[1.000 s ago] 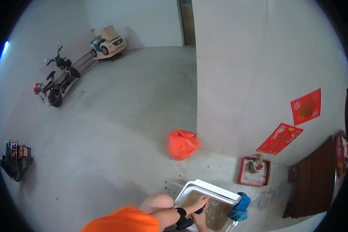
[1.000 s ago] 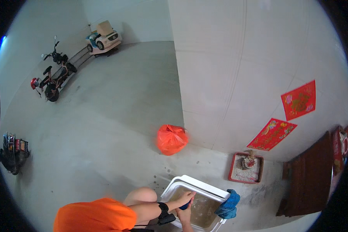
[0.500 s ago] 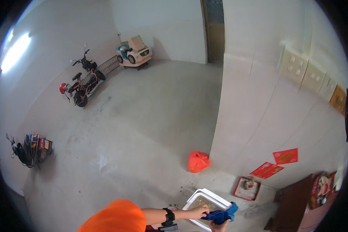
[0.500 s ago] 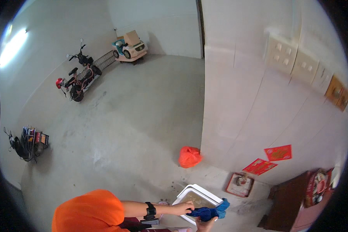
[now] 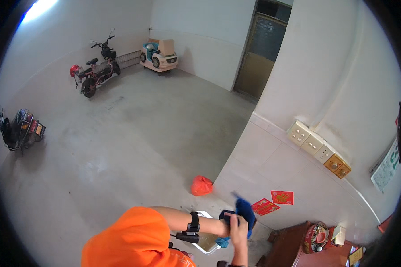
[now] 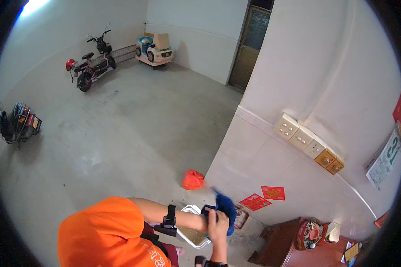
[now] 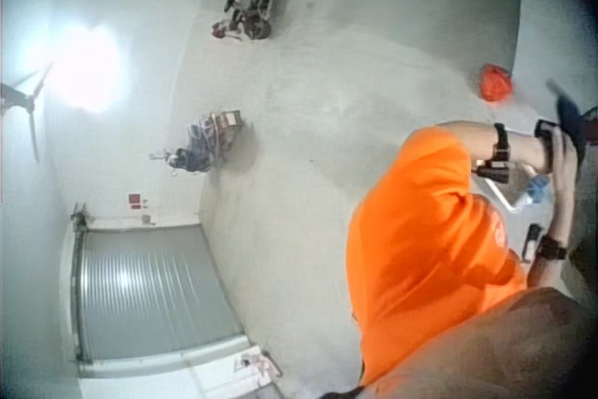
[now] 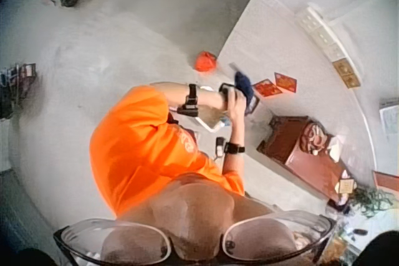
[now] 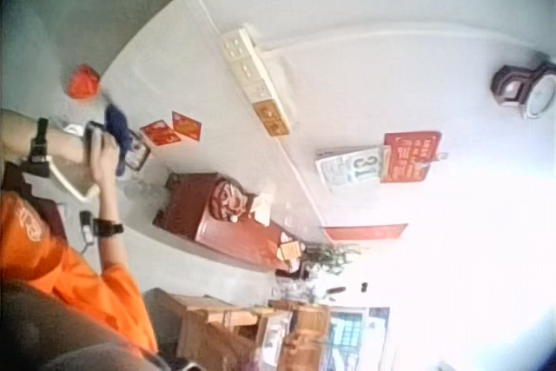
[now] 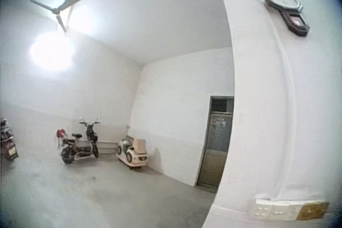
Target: Cleaning wooden bench and wall tiles with a cloth and bucket of water.
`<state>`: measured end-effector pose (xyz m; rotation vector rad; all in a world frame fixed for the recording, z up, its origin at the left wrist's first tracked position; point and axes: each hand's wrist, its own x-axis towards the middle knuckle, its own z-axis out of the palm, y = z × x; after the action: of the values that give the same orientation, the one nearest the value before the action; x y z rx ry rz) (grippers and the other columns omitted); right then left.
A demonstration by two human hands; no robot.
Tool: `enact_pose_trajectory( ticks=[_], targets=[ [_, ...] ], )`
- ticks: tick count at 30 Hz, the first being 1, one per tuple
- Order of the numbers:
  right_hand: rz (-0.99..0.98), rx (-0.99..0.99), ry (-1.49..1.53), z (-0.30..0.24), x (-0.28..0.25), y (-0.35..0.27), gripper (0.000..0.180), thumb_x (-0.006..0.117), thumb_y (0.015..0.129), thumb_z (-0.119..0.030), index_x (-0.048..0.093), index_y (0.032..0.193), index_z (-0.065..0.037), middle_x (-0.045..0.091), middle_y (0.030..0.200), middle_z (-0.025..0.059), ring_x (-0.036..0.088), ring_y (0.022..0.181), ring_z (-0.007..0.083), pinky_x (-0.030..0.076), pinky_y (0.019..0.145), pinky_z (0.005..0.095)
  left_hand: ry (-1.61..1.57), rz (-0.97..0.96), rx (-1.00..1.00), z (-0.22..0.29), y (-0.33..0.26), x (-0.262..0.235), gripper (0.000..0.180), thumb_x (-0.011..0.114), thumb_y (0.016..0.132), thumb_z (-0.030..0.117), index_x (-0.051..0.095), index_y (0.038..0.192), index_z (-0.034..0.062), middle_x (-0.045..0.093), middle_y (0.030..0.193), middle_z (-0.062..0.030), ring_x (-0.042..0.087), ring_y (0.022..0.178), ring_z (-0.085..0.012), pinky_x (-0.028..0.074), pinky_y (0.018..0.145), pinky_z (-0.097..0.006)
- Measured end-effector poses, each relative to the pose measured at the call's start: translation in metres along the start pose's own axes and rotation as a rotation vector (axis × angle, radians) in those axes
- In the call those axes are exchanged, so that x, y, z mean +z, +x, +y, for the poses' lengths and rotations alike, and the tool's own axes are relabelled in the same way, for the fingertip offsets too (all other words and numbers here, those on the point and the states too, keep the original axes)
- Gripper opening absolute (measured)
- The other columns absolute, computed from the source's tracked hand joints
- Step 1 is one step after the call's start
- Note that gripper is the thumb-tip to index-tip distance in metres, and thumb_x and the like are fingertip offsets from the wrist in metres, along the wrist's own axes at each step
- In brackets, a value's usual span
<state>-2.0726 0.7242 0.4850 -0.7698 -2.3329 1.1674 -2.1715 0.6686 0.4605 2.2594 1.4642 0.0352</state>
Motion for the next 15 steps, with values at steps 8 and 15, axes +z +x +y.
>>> enact_pose_trajectory(
  ticks=[8,15],
  targets=[
    [0.294,0.477,0.083,0.023,0.017,0.049,0.068,0.046,0.085,-0.054,0.056,0.101,0.011,0.060,0.095,0.0150,0.053,0.087,0.0212,0.041,0.080,0.0326,-0.174,0.305,0.010,-0.041,-0.073,-0.034,0.030,0.054,0.078,0.013,0.054,0.105,0.0021,0.058,0.101,-0.0174,0.052,0.102,-0.0297,0.040,0.086,-0.043],
    [-0.138,0.168,0.519,-0.115,0.204,0.162,0.056,0.039,0.090,-0.048,0.054,0.114,0.000,0.057,0.109,0.0130,0.052,0.099,0.0203,0.037,0.090,0.0322,-1.937,0.636,-0.390,-0.219,-0.226,0.022,0.039,0.044,0.089,0.029,0.045,0.122,0.0105,0.054,0.115,-0.0080,0.056,0.101,-0.0206,0.048,0.079,-0.037]
  ],
)
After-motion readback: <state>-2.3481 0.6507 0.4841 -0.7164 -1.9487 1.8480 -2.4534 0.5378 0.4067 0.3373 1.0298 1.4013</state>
